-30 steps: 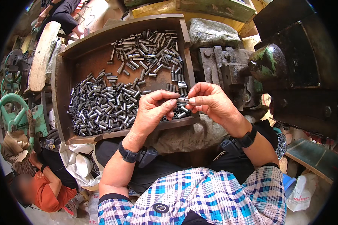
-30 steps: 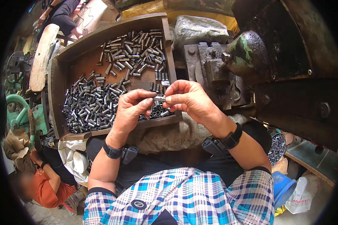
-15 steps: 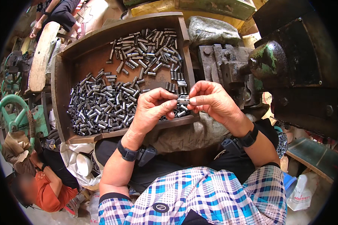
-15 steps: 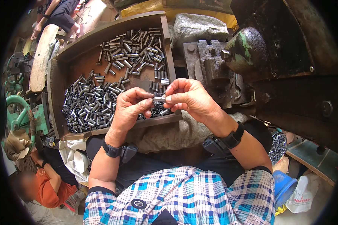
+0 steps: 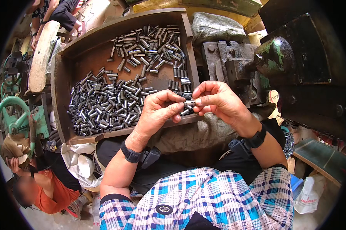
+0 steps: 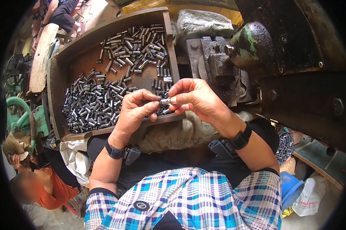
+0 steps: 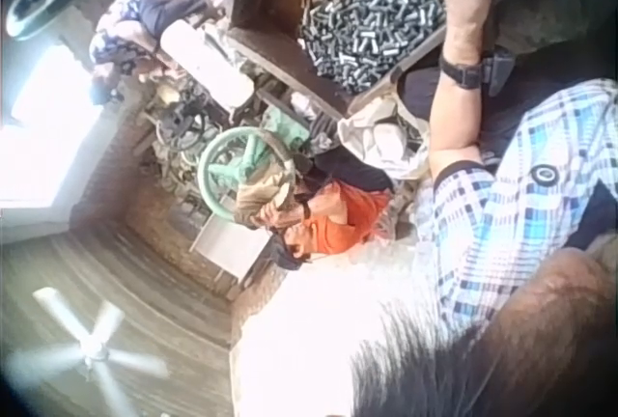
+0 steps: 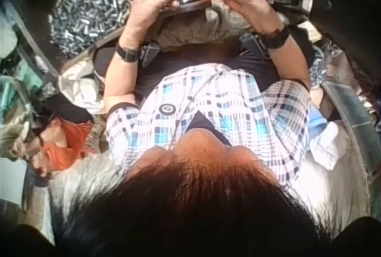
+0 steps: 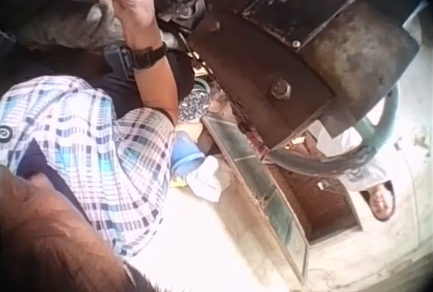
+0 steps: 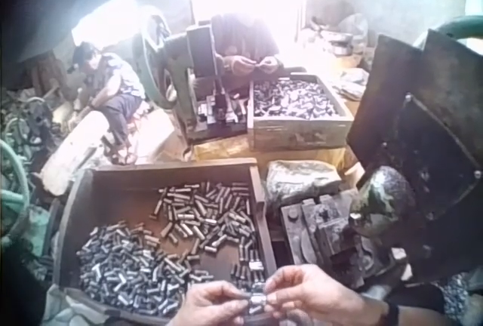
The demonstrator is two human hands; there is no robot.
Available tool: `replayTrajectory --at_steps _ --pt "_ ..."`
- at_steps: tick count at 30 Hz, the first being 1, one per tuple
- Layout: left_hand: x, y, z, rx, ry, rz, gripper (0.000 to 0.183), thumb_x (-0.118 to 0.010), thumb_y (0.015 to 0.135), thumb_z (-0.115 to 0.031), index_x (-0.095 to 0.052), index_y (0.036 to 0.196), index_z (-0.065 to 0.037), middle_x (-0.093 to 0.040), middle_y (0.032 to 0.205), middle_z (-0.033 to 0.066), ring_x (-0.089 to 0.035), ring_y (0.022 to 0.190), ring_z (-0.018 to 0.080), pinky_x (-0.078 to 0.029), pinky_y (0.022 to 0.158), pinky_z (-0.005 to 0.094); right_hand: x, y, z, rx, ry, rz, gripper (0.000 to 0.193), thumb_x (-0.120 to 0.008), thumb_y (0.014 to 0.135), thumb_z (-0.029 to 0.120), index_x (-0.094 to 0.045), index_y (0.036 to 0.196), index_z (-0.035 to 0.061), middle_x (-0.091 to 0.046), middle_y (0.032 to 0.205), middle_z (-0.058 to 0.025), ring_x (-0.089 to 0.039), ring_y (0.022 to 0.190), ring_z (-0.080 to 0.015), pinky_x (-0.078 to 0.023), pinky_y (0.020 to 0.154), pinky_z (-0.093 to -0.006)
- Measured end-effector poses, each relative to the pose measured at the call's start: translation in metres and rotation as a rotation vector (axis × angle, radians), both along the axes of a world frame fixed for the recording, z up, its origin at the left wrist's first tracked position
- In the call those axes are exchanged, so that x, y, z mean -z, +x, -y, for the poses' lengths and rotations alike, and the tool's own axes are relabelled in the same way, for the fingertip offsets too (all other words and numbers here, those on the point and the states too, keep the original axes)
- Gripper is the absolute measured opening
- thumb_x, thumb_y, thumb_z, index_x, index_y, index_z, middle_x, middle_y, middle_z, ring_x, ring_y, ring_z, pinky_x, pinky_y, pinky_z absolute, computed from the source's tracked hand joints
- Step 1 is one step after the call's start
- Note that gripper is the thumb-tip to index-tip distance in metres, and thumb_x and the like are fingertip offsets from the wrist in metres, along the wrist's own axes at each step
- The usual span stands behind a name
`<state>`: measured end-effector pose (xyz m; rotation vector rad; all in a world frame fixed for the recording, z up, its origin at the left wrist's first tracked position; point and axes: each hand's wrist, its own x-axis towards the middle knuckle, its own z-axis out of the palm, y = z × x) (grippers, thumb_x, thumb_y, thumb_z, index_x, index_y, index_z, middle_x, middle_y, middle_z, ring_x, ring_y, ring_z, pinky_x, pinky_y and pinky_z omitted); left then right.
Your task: Operating a manual press or punch machine to process small metal components.
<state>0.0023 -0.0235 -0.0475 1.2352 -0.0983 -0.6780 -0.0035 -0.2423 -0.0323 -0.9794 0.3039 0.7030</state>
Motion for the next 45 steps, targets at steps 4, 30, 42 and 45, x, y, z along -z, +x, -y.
replayTrajectory --at_steps 4,30,42,45 --pt "0.000 0.000 0.000 -0.047 -0.019 -0.026 0.013 -0.063 0.086 -0.008 -0.061 0.095 0.001 -0.062 0.077 0.0039 -0.059 0.060 0.0068 -0.051 0.053 0.0200 -0.004 -0.001 -0.001 -0.011 -0.063 0.061 0.018 -0.067 0.080 0.006 -0.061 0.095 -0.0025 -0.064 0.084 -0.0089 -0.066 0.074 -0.0163 -0.055 0.063 -0.0267" --pt "0.006 -0.006 0.006 -0.078 -0.091 -0.104 0.011 -0.064 0.084 -0.004 -0.061 0.093 0.002 -0.061 0.075 0.0060 -0.057 0.054 0.0081 -0.048 0.047 0.0188 0.001 -0.005 -0.002 0.003 0.031 -0.072 0.011 -0.065 0.080 0.001 -0.061 0.088 -0.0022 -0.064 0.079 -0.0096 -0.067 0.069 -0.0167 -0.055 0.059 -0.0247" --pt "0.003 -0.003 0.009 -0.110 -0.091 -0.083 0.015 -0.063 0.087 -0.010 -0.060 0.097 0.001 -0.063 0.075 0.0051 -0.058 0.054 0.0072 -0.049 0.048 0.0184 0.000 -0.009 -0.012 0.063 -0.074 0.226 0.012 -0.065 0.083 0.007 -0.061 0.091 -0.0014 -0.065 0.077 -0.0060 -0.065 0.065 -0.0108 -0.052 0.056 -0.0204" --pt "0.004 -0.001 0.008 -0.109 -0.059 -0.093 0.014 -0.064 0.086 -0.009 -0.061 0.095 0.001 -0.063 0.076 0.0049 -0.058 0.054 0.0074 -0.049 0.048 0.0184 0.000 -0.009 -0.013 0.057 -0.127 0.207 0.012 -0.065 0.083 0.007 -0.061 0.091 -0.0014 -0.064 0.077 -0.0057 -0.065 0.066 -0.0108 -0.052 0.056 -0.0205"
